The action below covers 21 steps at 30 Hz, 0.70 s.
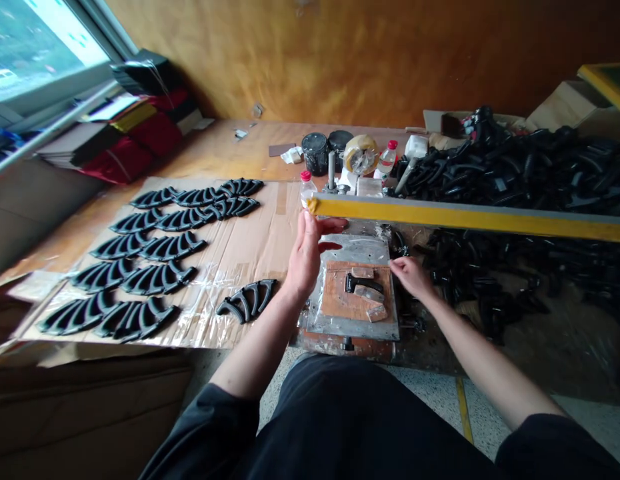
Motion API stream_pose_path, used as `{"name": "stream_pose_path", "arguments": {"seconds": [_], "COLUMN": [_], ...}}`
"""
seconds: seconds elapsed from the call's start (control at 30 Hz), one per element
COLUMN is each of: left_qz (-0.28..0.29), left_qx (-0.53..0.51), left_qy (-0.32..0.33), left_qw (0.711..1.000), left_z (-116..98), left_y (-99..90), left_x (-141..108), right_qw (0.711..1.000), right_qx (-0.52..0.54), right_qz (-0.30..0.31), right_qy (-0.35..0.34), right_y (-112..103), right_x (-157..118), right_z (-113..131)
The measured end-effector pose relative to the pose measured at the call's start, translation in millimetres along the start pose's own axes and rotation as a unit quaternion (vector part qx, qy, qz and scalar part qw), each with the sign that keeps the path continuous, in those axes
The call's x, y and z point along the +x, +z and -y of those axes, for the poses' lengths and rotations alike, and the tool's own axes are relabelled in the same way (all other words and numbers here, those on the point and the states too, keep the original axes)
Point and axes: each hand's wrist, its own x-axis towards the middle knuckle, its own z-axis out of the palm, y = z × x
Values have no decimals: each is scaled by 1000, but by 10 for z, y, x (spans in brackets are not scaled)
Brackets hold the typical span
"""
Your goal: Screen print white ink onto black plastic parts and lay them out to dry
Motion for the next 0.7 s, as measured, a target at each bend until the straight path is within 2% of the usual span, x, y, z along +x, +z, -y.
{"name": "stream_pose_path", "arguments": {"seconds": [0.07, 0.1, 0.13, 0.17, 0.2, 0.23, 0.3, 0.37, 0.43, 0.5, 0.53, 0.6, 0.63, 0.7], "left_qz": [-22, -3, 27, 65, 81, 79, 19, -33, -74, -141, -191, -279, -295, -286], "left_qx": [-9, -11, -13, -19, -36, -59, -106, -117, -72, 8, 61, 204, 294, 425], "left_qy": [-60, -129, -214, -306, -372, -408, -411, -378, -339, -294, -277, -282, -299, -331], "left_qw": [998, 992, 976, 950, 924, 908, 905, 918, 935, 946, 940, 895, 859, 793], "left_z": [226, 371, 525, 675, 812, 928, 1077, 1131, 1137, 1135, 1137, 1146, 1153, 1171], "left_y": [31, 36, 38, 40, 43, 46, 28, -89, -374, -836, -1112, -1675, -1930, -2332], "left_x": [-138, -258, -400, -551, -697, -826, -1003, -1060, -1041, -1020, -1027, -1074, -1106, -1154], "right_qw": [993, 987, 983, 981, 980, 979, 973, 966, 976, 992, 993, 983, 978, 971], "right_qx": [-75, -112, -142, -162, -170, -166, -122, -50, -3, -50, -97, -176, -188, -186], "right_qz": [43, 53, 53, 48, 40, 34, 38, 52, 34, -29, -38, 5, 38, 99], "right_qy": [-83, -104, -105, -98, -98, -114, -192, -249, -217, -113, -51, 49, 76, 109], "right_y": [304, 401, 463, 498, 516, 522, 508, 446, 334, 219, 177, 140, 137, 125], "right_x": [-197, -282, -362, -439, -515, -585, -684, -679, -537, -301, -178, 12, 65, 96], "right_z": [237, 365, 496, 625, 751, 868, 1034, 1021, 760, 279, -3, -544, -762, -1034]}}
